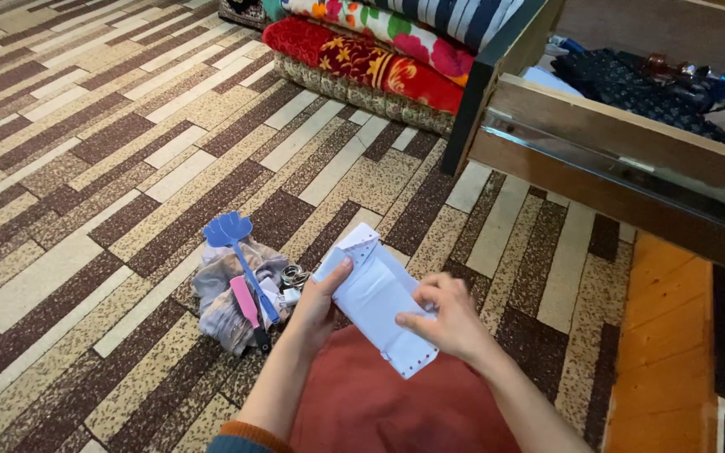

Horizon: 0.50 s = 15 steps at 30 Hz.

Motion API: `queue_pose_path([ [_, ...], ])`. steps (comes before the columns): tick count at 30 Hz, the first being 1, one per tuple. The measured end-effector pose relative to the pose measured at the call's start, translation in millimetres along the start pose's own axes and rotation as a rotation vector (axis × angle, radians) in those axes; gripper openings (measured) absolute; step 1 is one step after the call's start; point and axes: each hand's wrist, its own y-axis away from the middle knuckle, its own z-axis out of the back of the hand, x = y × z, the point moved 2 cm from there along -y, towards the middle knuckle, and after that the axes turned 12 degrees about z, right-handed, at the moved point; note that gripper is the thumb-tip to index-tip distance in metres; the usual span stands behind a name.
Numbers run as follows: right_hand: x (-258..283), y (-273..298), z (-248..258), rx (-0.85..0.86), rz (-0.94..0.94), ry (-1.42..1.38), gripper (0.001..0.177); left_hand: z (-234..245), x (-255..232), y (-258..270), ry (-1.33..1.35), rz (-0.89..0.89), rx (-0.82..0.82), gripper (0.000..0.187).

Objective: The person organizes items in a bedroom by moving a keyboard, a bag, papers, and metal rings from the floor into an open drawer. They also handle a small brush and a dustpan while sorting the items.

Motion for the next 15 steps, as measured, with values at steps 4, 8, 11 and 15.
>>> queue_pose_path([
  [4, 10.9, 1.9, 1.0, -0.054, 0.017, -0.158, 0.035, 26.9, 10.2, -28.6, -0.097, 0.040, 0.018, 0.046],
  [8, -3.6, 6.7, -11.6, -0.102, -0.126, -0.287, 0.031, 22.7, 6.9, -24.2, -0.086, 0.038, 0.066, 0.044],
  [11, 6.5, 8.1, -9.9, -0.125, -0.243, -0.342, 0.031, 13.1, 5.6, -8.2, -0.005, 0.040, 0.113, 0.039],
  [15, -24.7, 7.4, -30.0, -0.183, -0.303, -0.434, 0.032, 4.5, 5.0, 2.6, 0.122, 0.059, 0.182, 0.033],
])
